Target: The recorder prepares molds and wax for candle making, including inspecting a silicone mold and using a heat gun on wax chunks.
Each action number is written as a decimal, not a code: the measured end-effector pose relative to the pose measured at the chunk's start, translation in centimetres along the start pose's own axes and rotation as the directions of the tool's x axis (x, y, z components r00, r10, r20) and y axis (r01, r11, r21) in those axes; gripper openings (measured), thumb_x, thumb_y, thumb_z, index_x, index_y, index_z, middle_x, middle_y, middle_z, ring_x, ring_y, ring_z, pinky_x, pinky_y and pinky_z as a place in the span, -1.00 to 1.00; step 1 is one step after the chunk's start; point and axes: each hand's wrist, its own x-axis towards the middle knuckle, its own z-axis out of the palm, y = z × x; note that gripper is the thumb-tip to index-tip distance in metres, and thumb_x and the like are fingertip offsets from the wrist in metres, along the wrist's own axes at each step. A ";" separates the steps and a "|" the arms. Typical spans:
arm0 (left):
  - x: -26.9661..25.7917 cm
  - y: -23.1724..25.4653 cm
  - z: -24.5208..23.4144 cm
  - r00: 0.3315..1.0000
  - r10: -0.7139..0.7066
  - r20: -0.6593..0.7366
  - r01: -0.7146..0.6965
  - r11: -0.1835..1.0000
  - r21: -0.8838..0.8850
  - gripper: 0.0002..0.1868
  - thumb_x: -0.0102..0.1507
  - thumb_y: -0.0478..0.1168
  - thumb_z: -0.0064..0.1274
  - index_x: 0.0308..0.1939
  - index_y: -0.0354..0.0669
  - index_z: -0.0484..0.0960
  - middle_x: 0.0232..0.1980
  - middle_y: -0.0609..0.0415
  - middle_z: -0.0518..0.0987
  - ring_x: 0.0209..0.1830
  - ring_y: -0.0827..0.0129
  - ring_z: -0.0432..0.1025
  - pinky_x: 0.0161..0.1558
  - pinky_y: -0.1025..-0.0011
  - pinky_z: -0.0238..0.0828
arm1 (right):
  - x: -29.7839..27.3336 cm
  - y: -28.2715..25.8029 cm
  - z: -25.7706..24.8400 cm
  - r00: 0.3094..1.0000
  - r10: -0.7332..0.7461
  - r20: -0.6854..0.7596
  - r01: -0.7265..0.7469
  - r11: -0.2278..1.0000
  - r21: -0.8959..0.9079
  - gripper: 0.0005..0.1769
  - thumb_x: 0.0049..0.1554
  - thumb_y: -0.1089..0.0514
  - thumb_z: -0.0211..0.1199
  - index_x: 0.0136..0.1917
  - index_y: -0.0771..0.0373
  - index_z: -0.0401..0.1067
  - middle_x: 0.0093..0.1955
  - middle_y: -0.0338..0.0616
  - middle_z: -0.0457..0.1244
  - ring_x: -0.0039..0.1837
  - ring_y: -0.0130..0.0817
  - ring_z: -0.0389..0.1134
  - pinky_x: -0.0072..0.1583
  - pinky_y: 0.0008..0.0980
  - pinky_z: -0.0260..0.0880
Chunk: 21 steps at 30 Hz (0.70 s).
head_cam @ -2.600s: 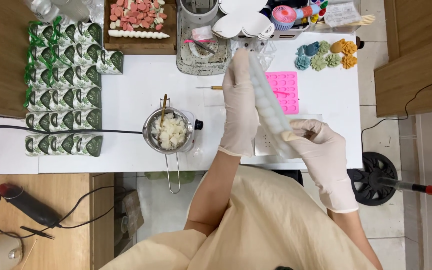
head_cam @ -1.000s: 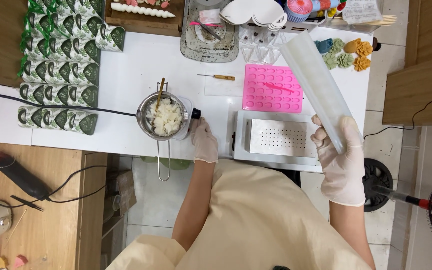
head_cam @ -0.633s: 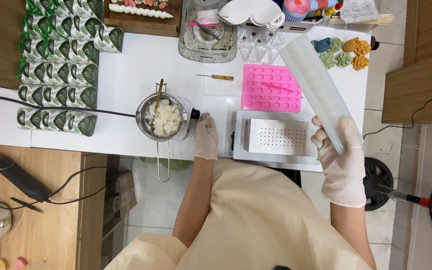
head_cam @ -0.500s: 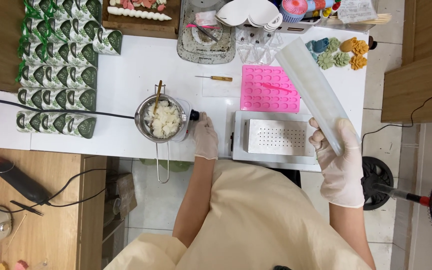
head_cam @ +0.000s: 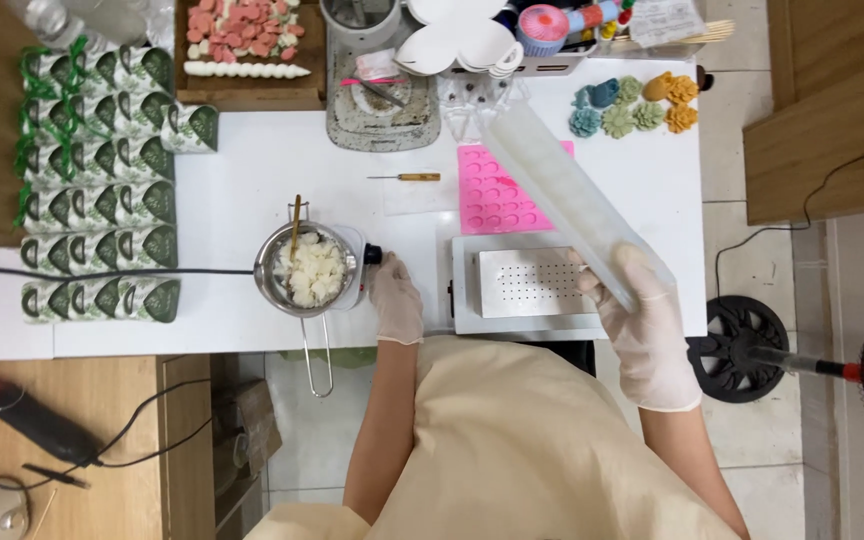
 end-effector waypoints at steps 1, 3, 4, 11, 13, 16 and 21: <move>1.7 -0.6 -0.9 1.000 -0.013 0.011 0.013 1.000 0.011 -0.64 0.28 -0.53 -0.04 0.15 -0.26 0.49 0.05 0.06 0.53 0.00 0.41 0.44 0.01 0.56 0.44 | 0.1 0.0 0.1 1.000 -0.011 -0.017 0.011 1.000 0.003 -0.49 0.24 0.02 0.25 0.33 0.41 0.40 0.10 0.11 0.39 0.04 -0.28 0.43 0.07 -0.38 0.45; 5.2 -1.8 -3.0 0.997 -0.013 0.080 0.020 0.996 -0.087 -0.73 0.27 -0.56 -0.02 0.02 -0.30 0.52 0.01 0.04 0.53 -0.03 0.38 0.48 0.01 0.53 0.49 | 0.1 0.1 0.2 0.999 0.032 0.022 -0.032 0.999 0.016 -0.42 0.18 0.05 0.27 0.35 0.47 0.36 0.12 0.09 0.39 0.09 -0.27 0.45 0.04 -0.36 0.43; 5.4 -1.9 -3.0 0.996 -0.025 0.088 0.031 0.996 -0.078 -0.73 0.27 -0.56 -0.02 0.02 -0.30 0.52 0.01 0.04 0.53 -0.03 0.38 0.48 0.01 0.53 0.49 | -0.2 -0.1 0.4 1.000 0.024 0.008 -0.024 1.000 0.018 -0.42 0.18 0.05 0.27 0.35 0.47 0.36 0.12 0.09 0.39 0.09 -0.27 0.45 0.04 -0.36 0.43; 6.4 -2.3 -4.2 0.987 -0.068 0.142 0.090 0.984 -0.152 -0.81 0.27 -0.55 -0.03 -0.06 -0.35 0.51 -0.03 -0.05 0.55 -0.05 0.27 0.51 0.01 0.45 0.58 | -0.8 0.4 -0.3 0.988 -0.037 0.148 0.036 0.999 0.012 -0.30 0.15 0.05 0.35 0.42 0.53 0.33 0.11 0.09 0.37 -0.01 -0.26 0.38 0.06 -0.29 0.43; 1.0 -1.2 -1.2 0.980 -0.152 0.131 0.176 0.964 -0.197 -0.87 0.30 -0.50 -0.06 -0.07 -0.39 0.47 -0.02 -0.12 0.55 -0.04 0.19 0.52 0.03 0.37 0.61 | -1.2 0.1 0.3 0.986 -0.040 0.162 0.043 0.999 -0.018 -0.28 0.14 0.03 0.37 0.43 0.54 0.33 0.11 0.08 0.36 -0.02 -0.27 0.38 0.06 -0.30 0.43; -13.9 2.4 7.3 0.853 -0.383 0.354 0.399 0.916 0.030 -0.49 0.26 -0.10 0.01 0.20 -0.35 0.36 0.14 -0.19 0.52 0.20 0.05 0.43 0.25 0.13 0.34 | -1.6 -0.1 0.9 0.992 -0.026 0.125 0.029 0.999 -0.024 -0.32 0.15 0.02 0.29 0.40 0.53 0.38 0.13 0.07 0.41 -0.01 -0.28 0.43 0.08 -0.31 0.47; -26.9 7.7 16.1 0.341 -0.202 0.918 0.119 0.978 0.171 -0.20 0.28 0.16 0.19 0.42 -0.19 0.25 0.21 0.09 0.42 0.38 0.26 0.31 0.49 0.22 0.17 | -2.8 0.2 1.1 0.923 -0.256 0.288 0.383 0.697 -0.606 -0.46 0.15 0.38 0.34 0.39 0.46 0.39 0.33 -0.02 0.33 0.28 -0.38 0.37 0.31 -0.35 0.39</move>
